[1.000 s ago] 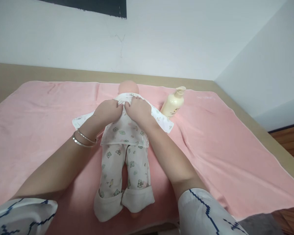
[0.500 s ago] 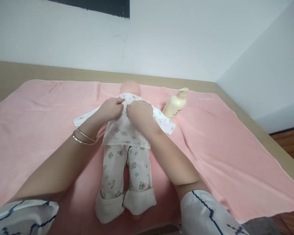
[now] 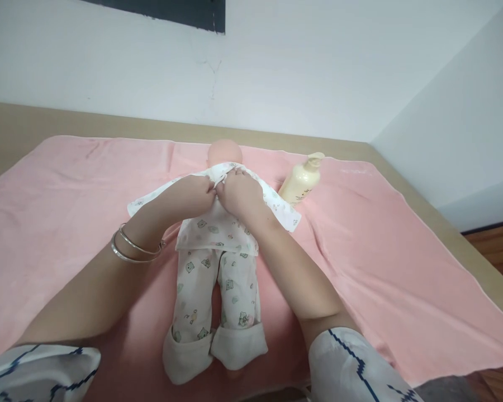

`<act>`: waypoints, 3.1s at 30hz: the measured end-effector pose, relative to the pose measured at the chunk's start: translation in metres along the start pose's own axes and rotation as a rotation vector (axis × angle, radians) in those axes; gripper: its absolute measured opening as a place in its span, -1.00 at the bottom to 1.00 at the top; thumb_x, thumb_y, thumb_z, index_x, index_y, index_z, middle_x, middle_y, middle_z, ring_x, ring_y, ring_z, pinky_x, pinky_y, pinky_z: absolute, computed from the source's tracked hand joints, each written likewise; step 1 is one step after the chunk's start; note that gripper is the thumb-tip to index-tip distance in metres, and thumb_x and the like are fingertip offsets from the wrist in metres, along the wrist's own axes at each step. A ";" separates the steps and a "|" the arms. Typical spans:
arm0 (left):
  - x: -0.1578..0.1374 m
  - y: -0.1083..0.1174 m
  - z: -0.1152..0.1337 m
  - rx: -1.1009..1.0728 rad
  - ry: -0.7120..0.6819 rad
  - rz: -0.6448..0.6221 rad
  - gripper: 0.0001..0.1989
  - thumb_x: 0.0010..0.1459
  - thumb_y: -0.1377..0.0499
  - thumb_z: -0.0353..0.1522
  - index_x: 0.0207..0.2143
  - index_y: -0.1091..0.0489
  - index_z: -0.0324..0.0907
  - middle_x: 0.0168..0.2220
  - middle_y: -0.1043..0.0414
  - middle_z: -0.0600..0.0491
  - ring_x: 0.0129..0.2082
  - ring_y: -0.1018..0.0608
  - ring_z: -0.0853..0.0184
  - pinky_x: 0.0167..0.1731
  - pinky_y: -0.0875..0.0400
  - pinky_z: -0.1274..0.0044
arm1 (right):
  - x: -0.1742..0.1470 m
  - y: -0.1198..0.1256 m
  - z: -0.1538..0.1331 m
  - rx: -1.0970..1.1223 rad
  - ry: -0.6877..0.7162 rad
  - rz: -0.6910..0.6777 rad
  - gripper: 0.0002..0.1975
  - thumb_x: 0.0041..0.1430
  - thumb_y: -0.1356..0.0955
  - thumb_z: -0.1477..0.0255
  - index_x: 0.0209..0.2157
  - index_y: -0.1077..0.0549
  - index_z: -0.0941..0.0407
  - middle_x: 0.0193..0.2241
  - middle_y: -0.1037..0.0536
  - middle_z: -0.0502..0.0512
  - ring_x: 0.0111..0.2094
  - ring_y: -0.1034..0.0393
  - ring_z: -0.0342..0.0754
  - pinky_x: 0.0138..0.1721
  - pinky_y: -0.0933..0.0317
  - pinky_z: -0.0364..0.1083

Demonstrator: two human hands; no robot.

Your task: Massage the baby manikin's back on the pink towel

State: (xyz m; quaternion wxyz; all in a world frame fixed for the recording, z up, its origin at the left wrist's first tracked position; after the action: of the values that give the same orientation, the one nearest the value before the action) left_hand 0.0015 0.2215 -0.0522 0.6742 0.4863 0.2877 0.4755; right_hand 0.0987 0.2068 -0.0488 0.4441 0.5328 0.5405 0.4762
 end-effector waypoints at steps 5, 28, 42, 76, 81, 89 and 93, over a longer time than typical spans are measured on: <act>-0.001 -0.012 0.003 0.055 0.009 -0.075 -0.77 0.21 -0.06 -0.42 -0.46 -0.45 -0.16 -0.46 -0.45 -0.11 -0.26 -0.57 0.08 -0.14 -0.43 0.30 | -0.001 -0.006 -0.012 -0.123 0.077 0.034 -0.62 0.41 -0.13 0.51 0.10 -0.39 0.37 0.13 -0.48 0.49 0.19 -0.37 0.25 0.11 -0.28 0.05; -0.010 -0.003 0.015 0.144 0.032 -0.195 -0.70 0.36 0.06 -0.35 -0.12 -0.44 -0.26 -0.13 -0.53 -0.21 -0.13 -0.57 0.03 -0.15 -0.43 0.31 | 0.018 -0.009 0.019 0.115 0.037 -0.072 -0.47 0.50 -0.03 0.20 0.08 -0.42 0.24 0.06 -0.56 0.38 0.02 -0.47 0.20 -0.09 -0.23 0.01; 0.023 -0.014 -0.019 -0.046 0.098 0.081 -0.67 0.35 0.09 -0.34 -0.27 -0.46 -0.21 -0.09 -0.55 -0.20 -0.04 -0.56 0.07 0.01 -0.44 0.30 | -0.023 0.007 -0.012 -0.189 0.099 -0.212 -0.56 0.49 -0.12 0.29 -0.19 -0.54 0.21 -0.25 -0.60 0.32 -0.24 -0.51 0.13 -0.30 -0.23 -0.01; 0.022 -0.024 -0.041 -0.107 0.245 0.290 -0.67 0.33 0.00 -0.20 -0.10 -0.47 -0.18 -0.01 -0.53 -0.19 0.07 -0.49 0.00 0.17 -0.37 0.22 | 0.024 -0.018 0.028 0.170 -0.140 0.132 -0.43 0.46 -0.10 0.20 0.16 -0.35 0.38 0.15 -0.42 0.52 0.19 -0.27 0.30 0.22 -0.13 0.19; 0.022 -0.023 -0.042 -0.177 0.225 0.312 -0.63 0.33 -0.01 -0.22 0.01 -0.47 -0.20 0.06 -0.54 -0.16 0.14 -0.48 0.06 0.23 -0.33 0.26 | 0.010 0.004 0.014 0.166 -0.062 0.118 -0.50 0.42 -0.15 0.28 0.16 -0.38 0.35 0.13 -0.43 0.46 0.17 -0.28 0.31 0.22 -0.16 0.20; 0.022 -0.022 -0.043 -0.249 0.183 0.327 -0.58 0.39 0.12 -0.28 -0.05 -0.52 -0.17 0.05 -0.57 -0.12 0.12 -0.51 0.13 0.21 -0.33 0.31 | -0.006 0.025 -0.014 0.222 0.107 0.293 -0.44 0.33 -0.05 0.58 0.28 -0.31 0.25 0.36 -0.26 0.33 0.40 -0.09 0.14 0.38 -0.01 0.17; 0.023 -0.023 -0.043 -0.244 0.161 0.333 -0.56 0.40 0.15 -0.32 -0.04 -0.51 -0.22 0.06 -0.57 -0.17 0.10 -0.52 0.14 0.21 -0.33 0.32 | 0.004 -0.006 -0.025 0.186 0.201 0.183 -0.51 0.38 -0.06 0.54 0.18 -0.40 0.30 0.36 -0.29 0.39 0.42 -0.09 0.20 0.43 0.08 0.25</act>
State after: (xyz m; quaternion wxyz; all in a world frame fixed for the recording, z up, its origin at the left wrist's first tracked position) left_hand -0.0179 0.2577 -0.0869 0.6150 0.4026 0.1968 0.6488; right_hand 0.0728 0.2095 -0.0504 0.2916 0.5683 0.5730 0.5136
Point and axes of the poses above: each hand's wrist, its own x-axis towards the middle knuckle, its own y-axis out of the back of the hand, z = x × y, the point moved 10 cm from there along x, towards the middle knuckle
